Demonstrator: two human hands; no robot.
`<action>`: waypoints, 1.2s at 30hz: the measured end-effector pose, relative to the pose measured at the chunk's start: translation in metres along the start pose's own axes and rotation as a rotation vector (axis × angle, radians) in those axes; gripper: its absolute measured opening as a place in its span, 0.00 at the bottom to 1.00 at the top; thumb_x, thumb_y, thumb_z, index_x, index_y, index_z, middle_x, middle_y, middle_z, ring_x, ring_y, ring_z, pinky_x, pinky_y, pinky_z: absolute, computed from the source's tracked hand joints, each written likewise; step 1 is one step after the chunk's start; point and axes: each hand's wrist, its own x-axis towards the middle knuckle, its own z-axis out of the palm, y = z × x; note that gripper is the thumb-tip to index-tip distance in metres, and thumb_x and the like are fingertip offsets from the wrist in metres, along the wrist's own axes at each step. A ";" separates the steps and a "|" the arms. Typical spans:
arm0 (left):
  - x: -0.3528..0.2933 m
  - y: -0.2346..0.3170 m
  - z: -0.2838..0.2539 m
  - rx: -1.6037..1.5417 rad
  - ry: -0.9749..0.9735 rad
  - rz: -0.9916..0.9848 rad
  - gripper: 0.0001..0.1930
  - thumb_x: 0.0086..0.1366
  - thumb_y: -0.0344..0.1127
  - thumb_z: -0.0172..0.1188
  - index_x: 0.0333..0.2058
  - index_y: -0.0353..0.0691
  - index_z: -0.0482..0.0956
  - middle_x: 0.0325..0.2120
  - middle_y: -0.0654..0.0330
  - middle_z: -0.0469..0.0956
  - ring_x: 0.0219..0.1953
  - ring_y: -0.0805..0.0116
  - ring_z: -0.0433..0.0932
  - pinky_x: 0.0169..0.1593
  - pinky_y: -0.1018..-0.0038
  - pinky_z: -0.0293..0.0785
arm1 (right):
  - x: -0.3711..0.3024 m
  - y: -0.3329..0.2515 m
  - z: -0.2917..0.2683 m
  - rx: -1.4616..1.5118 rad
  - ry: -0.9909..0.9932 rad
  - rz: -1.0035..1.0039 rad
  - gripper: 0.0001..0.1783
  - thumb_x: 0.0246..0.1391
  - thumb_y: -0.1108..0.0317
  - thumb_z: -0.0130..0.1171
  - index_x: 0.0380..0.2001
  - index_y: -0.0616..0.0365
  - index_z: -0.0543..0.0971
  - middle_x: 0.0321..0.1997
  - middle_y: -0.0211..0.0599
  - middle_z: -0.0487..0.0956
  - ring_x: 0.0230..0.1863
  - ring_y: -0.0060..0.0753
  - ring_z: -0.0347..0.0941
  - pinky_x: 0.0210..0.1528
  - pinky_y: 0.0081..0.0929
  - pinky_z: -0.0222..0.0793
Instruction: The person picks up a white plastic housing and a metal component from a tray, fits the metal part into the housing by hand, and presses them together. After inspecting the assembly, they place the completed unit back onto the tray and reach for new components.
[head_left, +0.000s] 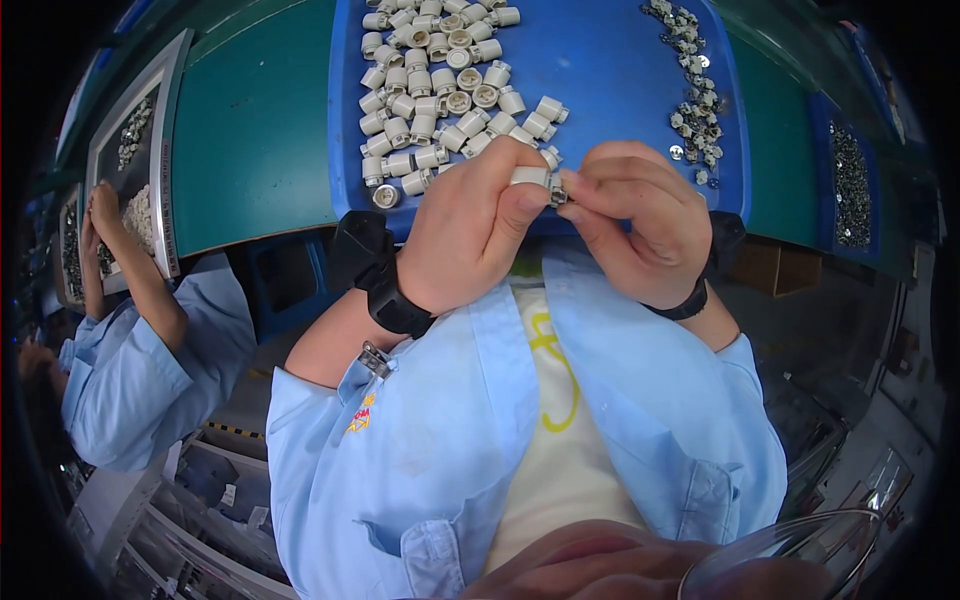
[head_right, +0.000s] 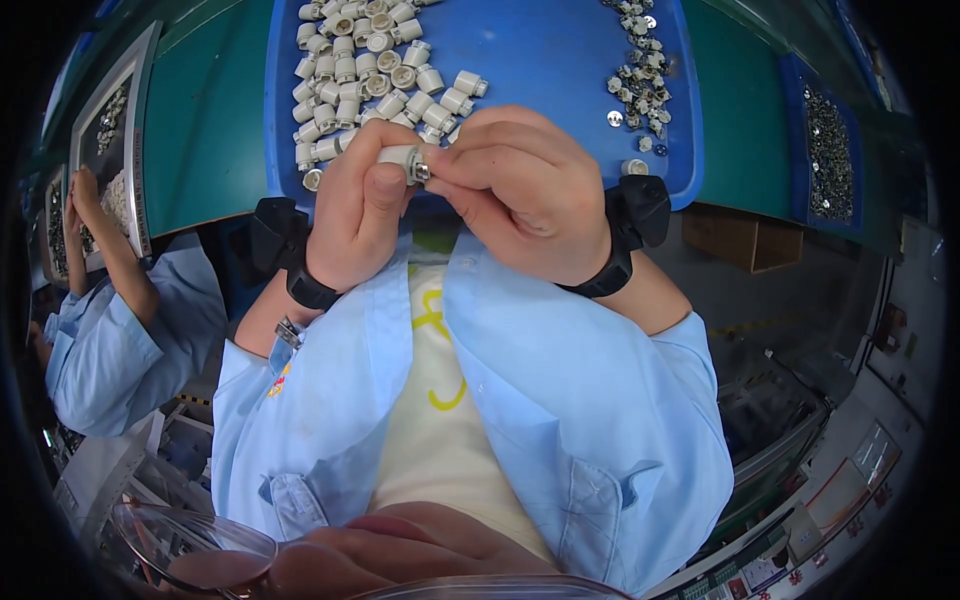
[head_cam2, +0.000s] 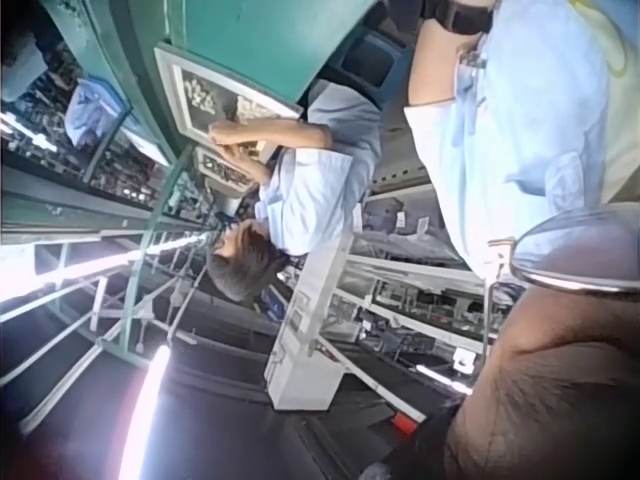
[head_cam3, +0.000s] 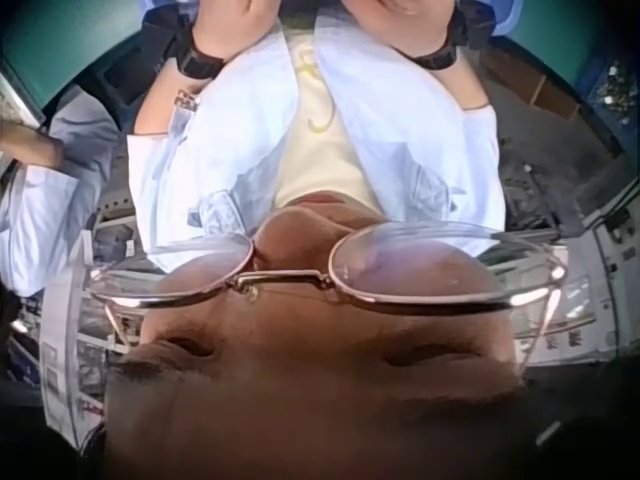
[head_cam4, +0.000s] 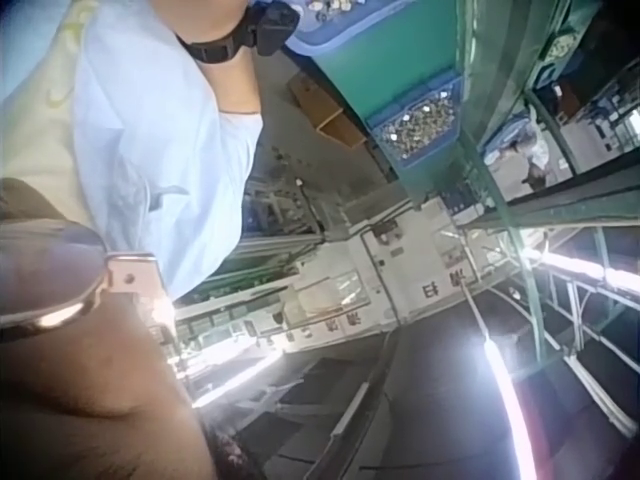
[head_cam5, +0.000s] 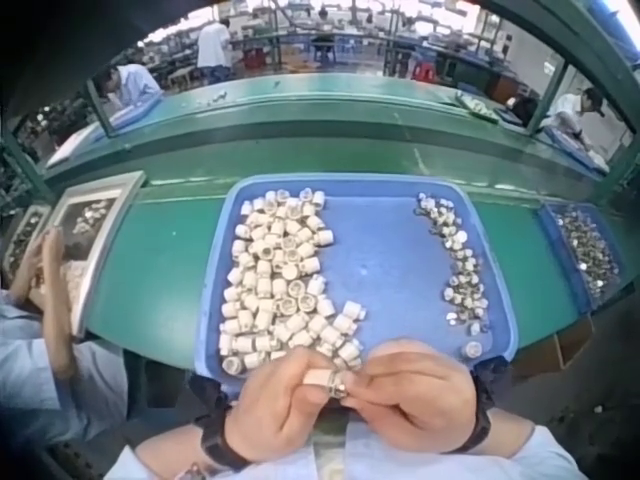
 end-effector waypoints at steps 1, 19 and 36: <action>0.000 0.000 0.000 0.000 0.000 0.000 0.19 0.65 0.49 0.42 0.33 0.35 0.68 0.21 0.53 0.71 0.24 0.54 0.72 0.28 0.70 0.66 | -0.002 0.001 0.001 0.011 0.006 0.008 0.14 0.34 0.84 0.63 0.30 0.65 0.77 0.26 0.37 0.75 0.29 0.36 0.71 0.31 0.26 0.66; 0.002 0.007 -0.010 -0.021 -0.120 0.116 0.21 0.65 0.50 0.42 0.33 0.35 0.70 0.22 0.54 0.71 0.25 0.54 0.71 0.29 0.68 0.66 | -0.009 0.003 -0.002 0.909 -0.135 0.567 0.10 0.47 0.72 0.59 0.33 0.62 0.70 0.36 0.37 0.71 0.39 0.27 0.65 0.45 0.24 0.60; -0.004 -0.001 -0.006 0.259 -0.137 0.225 0.17 0.62 0.47 0.47 0.31 0.37 0.69 0.21 0.54 0.72 0.24 0.52 0.72 0.27 0.64 0.67 | -0.015 0.008 0.005 1.021 -0.201 0.694 0.15 0.48 0.66 0.61 0.34 0.59 0.66 0.37 0.30 0.67 0.39 0.22 0.63 0.45 0.19 0.59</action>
